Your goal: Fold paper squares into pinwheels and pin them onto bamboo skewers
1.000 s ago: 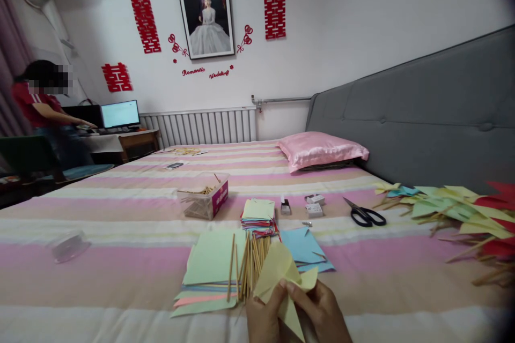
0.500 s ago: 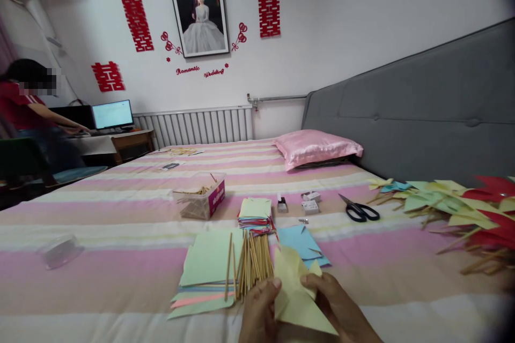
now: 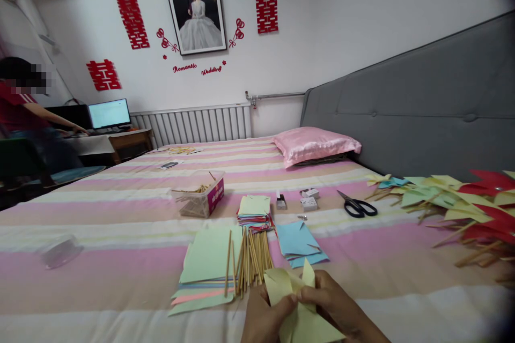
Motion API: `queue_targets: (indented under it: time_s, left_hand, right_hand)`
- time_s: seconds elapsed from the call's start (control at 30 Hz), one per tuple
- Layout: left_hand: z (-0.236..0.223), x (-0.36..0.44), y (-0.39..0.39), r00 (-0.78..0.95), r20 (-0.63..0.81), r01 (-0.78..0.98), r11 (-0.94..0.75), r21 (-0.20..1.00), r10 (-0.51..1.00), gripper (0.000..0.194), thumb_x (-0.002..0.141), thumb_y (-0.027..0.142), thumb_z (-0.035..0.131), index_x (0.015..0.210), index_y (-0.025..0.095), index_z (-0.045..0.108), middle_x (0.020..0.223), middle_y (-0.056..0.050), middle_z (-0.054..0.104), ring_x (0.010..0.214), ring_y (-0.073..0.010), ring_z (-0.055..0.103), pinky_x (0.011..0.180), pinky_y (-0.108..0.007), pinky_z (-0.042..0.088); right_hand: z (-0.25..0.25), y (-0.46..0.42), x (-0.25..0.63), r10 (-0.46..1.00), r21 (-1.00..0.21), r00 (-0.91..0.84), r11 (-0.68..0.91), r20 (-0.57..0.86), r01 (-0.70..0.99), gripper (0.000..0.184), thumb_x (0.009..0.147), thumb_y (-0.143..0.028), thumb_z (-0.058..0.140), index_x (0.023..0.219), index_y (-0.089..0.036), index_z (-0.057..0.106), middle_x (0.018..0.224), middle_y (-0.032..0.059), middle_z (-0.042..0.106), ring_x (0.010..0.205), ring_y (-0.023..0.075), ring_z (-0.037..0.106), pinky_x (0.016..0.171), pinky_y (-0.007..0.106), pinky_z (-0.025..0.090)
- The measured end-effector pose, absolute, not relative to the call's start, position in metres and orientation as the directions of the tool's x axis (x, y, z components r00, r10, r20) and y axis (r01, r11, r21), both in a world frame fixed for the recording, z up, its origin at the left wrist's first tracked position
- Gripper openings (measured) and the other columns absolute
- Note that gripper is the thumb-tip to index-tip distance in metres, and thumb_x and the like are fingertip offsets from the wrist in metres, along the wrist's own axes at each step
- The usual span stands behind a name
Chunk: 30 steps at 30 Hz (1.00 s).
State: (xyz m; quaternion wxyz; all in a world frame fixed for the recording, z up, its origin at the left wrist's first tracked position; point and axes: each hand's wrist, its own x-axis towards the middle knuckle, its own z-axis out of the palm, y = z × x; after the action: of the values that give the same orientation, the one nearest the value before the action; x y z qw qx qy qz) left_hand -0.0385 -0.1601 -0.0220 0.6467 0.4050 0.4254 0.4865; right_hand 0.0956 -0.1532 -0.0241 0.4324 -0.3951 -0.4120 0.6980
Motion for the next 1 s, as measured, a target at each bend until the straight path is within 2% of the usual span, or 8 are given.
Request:
queue_targets:
  time_s: [0.17,0.37,0.47,0.53,0.63,0.77,0.87,1.0]
  left_hand:
    - [-0.021,-0.038,-0.161,0.151,-0.177,-0.311,0.217,0.925,0.973,0.032,0.044,0.033,0.08,0.059,0.007,0.07,0.057,-0.013,0.069,0.051,-0.0212,0.061,0.051,-0.029,0.044]
    - [-0.016,-0.04,-0.158,0.044,-0.282,-0.506,0.265,0.821,0.958,0.027,0.048,0.025,0.078,0.069,0.008,0.07,0.057,-0.01,0.071,0.055,-0.0233,0.066,0.057,-0.03,0.048]
    - [-0.008,-0.043,-0.159,-0.015,-0.312,-0.598,0.242,0.764,0.95,0.024,0.053,0.02,0.076,0.073,0.01,0.068,0.056,-0.008,0.071,0.06,-0.0248,0.068,0.061,-0.032,0.051]
    - [-0.001,-0.045,-0.161,-0.064,-0.322,-0.647,0.207,0.734,0.945,0.025,0.058,0.017,0.073,0.081,0.011,0.066,0.062,-0.008,0.073,0.067,-0.0251,0.069,0.065,-0.032,0.052]
    - [0.007,-0.047,-0.164,-0.085,-0.319,-0.705,0.17,0.689,0.944,0.036,0.063,0.015,0.069,0.098,0.01,0.061,0.071,-0.009,0.074,0.077,-0.0259,0.069,0.071,-0.033,0.052]
    - [0.01,-0.047,-0.165,-0.041,-0.313,-0.742,0.181,0.646,0.949,0.044,0.067,0.014,0.066,0.109,0.008,0.056,0.076,-0.011,0.074,0.082,-0.0279,0.068,0.072,-0.035,0.052]
    - [0.01,-0.047,-0.166,-0.028,-0.303,-0.75,0.181,0.637,0.953,0.046,0.068,0.014,0.065,0.112,0.007,0.054,0.079,-0.011,0.074,0.083,-0.0279,0.068,0.073,-0.036,0.051]
    - [0.01,-0.047,-0.167,-0.012,-0.273,-0.742,0.174,0.647,0.962,0.042,0.069,0.013,0.064,0.109,0.007,0.056,0.077,-0.01,0.074,0.082,-0.0256,0.068,0.072,-0.033,0.05]
  right_hand:
    - [-0.023,-0.155,0.095,0.956,-0.94,-0.234,-0.234,-0.176,-0.25,0.014,0.054,-0.025,0.067,0.059,-0.012,0.063,0.048,-0.0024,0.056,0.043,0.0103,0.049,0.042,0.02,0.035]
    - [-0.011,-0.157,0.094,0.999,-0.932,-0.041,-0.026,-0.012,-0.362,0.039,0.056,-0.043,0.073,0.084,-0.017,0.062,0.065,0.0005,0.062,0.059,0.0166,0.059,0.053,0.025,0.042]
    - [-0.003,-0.16,0.101,0.971,-0.95,0.19,0.189,0.143,-0.249,0.036,0.063,-0.04,0.07,0.092,-0.021,0.06,0.067,-0.0019,0.056,0.061,0.0141,0.054,0.054,0.022,0.04]
    - [0.001,-0.164,0.105,0.939,-0.949,0.235,0.288,0.252,-0.131,0.026,0.067,-0.035,0.067,0.088,-0.02,0.061,0.06,-0.0046,0.05,0.054,0.0112,0.048,0.051,0.021,0.037]
    - [0.004,-0.172,0.105,0.95,-0.951,0.034,0.31,0.31,0.009,0.016,0.07,-0.028,0.062,0.082,-0.018,0.065,0.053,-0.0051,0.047,0.044,0.0093,0.043,0.045,0.021,0.035]
    - [0.008,-0.179,0.094,0.927,-0.903,-0.215,0.357,0.309,0.241,0.023,0.066,-0.013,0.059,0.085,-0.019,0.071,0.062,0.0014,0.064,0.056,0.015,0.058,0.054,0.025,0.044]
    - [0.009,-0.178,0.088,0.906,-0.87,-0.278,0.395,0.318,0.295,0.024,0.066,-0.009,0.06,0.083,-0.019,0.073,0.068,0.0038,0.068,0.061,0.0171,0.062,0.059,0.026,0.047]
    - [0.008,-0.174,0.086,0.915,-0.875,-0.237,0.387,0.326,0.291,0.008,0.068,-0.02,0.069,0.073,-0.017,0.074,0.066,0.006,0.069,0.062,0.0188,0.062,0.058,0.026,0.047]
